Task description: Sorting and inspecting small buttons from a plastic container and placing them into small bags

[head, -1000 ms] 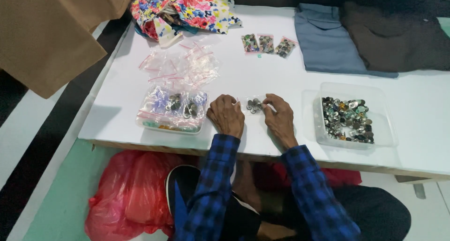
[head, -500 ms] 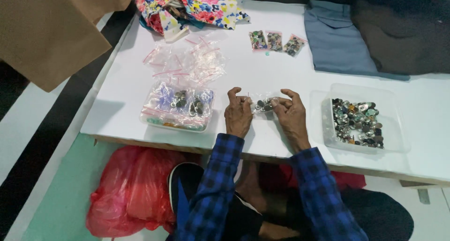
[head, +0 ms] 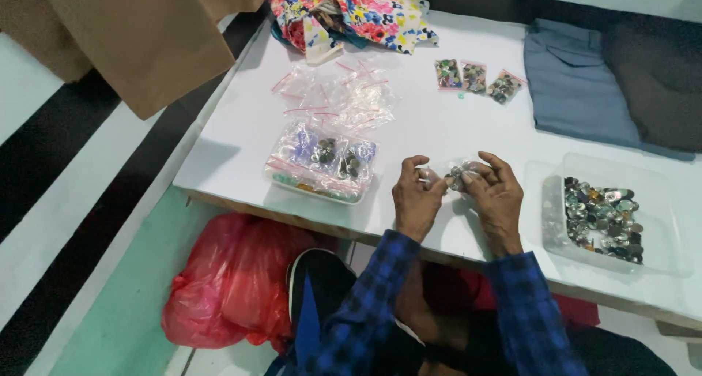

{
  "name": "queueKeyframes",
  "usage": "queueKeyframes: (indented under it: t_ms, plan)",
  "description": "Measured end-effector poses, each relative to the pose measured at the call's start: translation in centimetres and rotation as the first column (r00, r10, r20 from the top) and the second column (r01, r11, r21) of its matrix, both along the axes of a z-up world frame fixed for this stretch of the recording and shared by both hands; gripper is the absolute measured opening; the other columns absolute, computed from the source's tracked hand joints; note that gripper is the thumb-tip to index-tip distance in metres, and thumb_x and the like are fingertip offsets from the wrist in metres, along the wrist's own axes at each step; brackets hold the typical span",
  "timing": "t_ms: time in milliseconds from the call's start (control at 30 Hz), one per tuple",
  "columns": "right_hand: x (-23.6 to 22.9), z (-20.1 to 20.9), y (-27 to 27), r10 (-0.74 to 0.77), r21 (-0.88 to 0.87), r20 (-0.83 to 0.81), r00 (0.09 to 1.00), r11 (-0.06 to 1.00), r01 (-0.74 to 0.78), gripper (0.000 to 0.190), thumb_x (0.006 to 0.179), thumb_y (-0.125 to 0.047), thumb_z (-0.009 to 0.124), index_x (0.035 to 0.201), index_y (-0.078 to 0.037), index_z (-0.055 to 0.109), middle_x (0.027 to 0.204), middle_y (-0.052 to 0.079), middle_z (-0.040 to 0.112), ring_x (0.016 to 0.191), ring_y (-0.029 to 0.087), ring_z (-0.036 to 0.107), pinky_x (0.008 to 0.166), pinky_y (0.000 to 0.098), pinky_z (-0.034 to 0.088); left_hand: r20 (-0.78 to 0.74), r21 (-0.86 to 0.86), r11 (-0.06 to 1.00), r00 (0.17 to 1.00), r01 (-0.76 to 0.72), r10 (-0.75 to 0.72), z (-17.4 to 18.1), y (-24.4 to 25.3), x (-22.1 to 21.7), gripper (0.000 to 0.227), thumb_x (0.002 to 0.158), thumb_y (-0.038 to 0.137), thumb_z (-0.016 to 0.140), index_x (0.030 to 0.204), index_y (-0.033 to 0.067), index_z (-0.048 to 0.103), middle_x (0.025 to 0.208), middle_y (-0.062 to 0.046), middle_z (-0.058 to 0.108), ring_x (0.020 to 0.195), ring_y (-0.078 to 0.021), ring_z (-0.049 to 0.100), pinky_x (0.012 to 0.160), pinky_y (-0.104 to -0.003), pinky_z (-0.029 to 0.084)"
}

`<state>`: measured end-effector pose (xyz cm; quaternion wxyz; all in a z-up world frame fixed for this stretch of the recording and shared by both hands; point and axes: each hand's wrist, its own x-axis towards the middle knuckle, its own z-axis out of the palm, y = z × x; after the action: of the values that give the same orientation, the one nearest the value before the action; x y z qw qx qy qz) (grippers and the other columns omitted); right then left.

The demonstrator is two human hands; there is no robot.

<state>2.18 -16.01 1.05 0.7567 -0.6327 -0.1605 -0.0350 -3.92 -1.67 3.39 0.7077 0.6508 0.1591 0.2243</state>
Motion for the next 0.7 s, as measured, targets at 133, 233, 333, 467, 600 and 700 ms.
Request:
queueKeyframes:
  t_ms: [133, 233, 333, 467, 600, 700]
  plan:
    - [-1.9, 3.7, 2.7, 0.065, 0.054, 0.005, 0.998, 0.996, -0.066, 0.052, 0.091, 0.002, 0.072, 0.139, -0.002, 0.052, 0.115, 0.018, 0.067, 0.095, 0.02, 0.071, 0.078, 0.0318, 0.065, 0.077, 0.009, 0.994, 0.991, -0.109, 0.108, 3.9, 0.4, -4.1, 0.048, 0.082, 0.002, 0.079, 0.123, 0.0047, 0.056, 0.082, -0.014, 0.066, 0.068, -0.023, 0.073, 0.061, -0.03, 0.059]
    - [-3.3, 8.2, 6.8, 0.121, 0.025, 0.04, 0.992, 0.992, -0.122, 0.044, 0.092, 0.001, 0.072, 0.132, 0.001, 0.054, 0.112, 0.018, 0.069, 0.092, 0.018, 0.071, 0.075, 0.0291, 0.065, 0.126, 0.027, 0.965, 0.958, -0.261, 0.256, 6.4, 2.3, -6.7, 0.046, 0.083, 0.003, 0.079, 0.123, 0.0055, 0.058, 0.085, -0.016, 0.07, 0.069, -0.0257, 0.075, 0.062, -0.032, 0.061]
    - [-2.8, 11.5, 11.8, 0.274, -0.08, 0.077, 0.959, 0.96, -0.268, 0.043, 0.089, 0.003, 0.073, 0.128, 0.002, 0.056, 0.107, 0.018, 0.071, 0.083, 0.014, 0.07, 0.071, 0.0258, 0.064, 0.074, 0.27, 0.843, 0.883, -0.465, 0.463, 6.7, 6.0, -7.7, 0.034, 0.088, 0.017, 0.073, 0.121, 0.0155, 0.063, 0.081, -0.015, 0.076, 0.079, -0.0355, 0.077, 0.073, -0.046, 0.057]
    - [-1.3, 11.7, 17.2, 0.458, -0.21, 0.104, 0.883, 0.878, -0.43, 0.041, 0.086, 0.005, 0.073, 0.125, 0.001, 0.061, 0.1, 0.019, 0.072, 0.073, 0.018, 0.072, 0.064, 0.0279, 0.064, 0.135, 0.654, 0.453, 0.683, -0.606, 0.718, 5.5, 10.9, -8.6, 0.029, 0.078, 0.031, 0.077, 0.105, 0.0309, 0.068, 0.082, 0.008, 0.065, 0.087, -0.0218, 0.066, 0.09, -0.049, 0.042]
    - [0.1, 9.6, 20.1, 0.448, -0.461, 0.106, 0.888, 0.813, -0.355, 0.043, 0.085, -0.005, 0.076, 0.126, -0.007, 0.064, 0.104, 0.017, 0.074, 0.081, 0.021, 0.074, 0.067, 0.0315, 0.061, 0.19, 0.713, 0.342, 0.638, -0.612, 0.746, 2.9, 14.0, -8.2, 0.032, 0.074, 0.035, 0.083, 0.102, 0.0256, 0.071, 0.099, 0.006, 0.066, 0.097, -0.0226, 0.062, 0.094, -0.045, 0.044]
    - [-0.1, 7.8, 19.9, 0.431, -0.629, 0.52, 0.737, 0.777, -0.011, 0.049, 0.089, -0.017, 0.072, 0.136, -0.01, 0.061, 0.127, 0.02, 0.065, 0.107, 0.038, 0.07, 0.081, 0.0425, 0.06, 0.33, 0.712, 0.236, 0.611, -0.662, 0.719, 1.9, 14.7, -8.2, 0.041, 0.076, 0.034, 0.084, 0.113, 0.0218, 0.069, 0.108, 0.0, 0.064, 0.096, -0.0253, 0.061, 0.089, -0.045, 0.044]
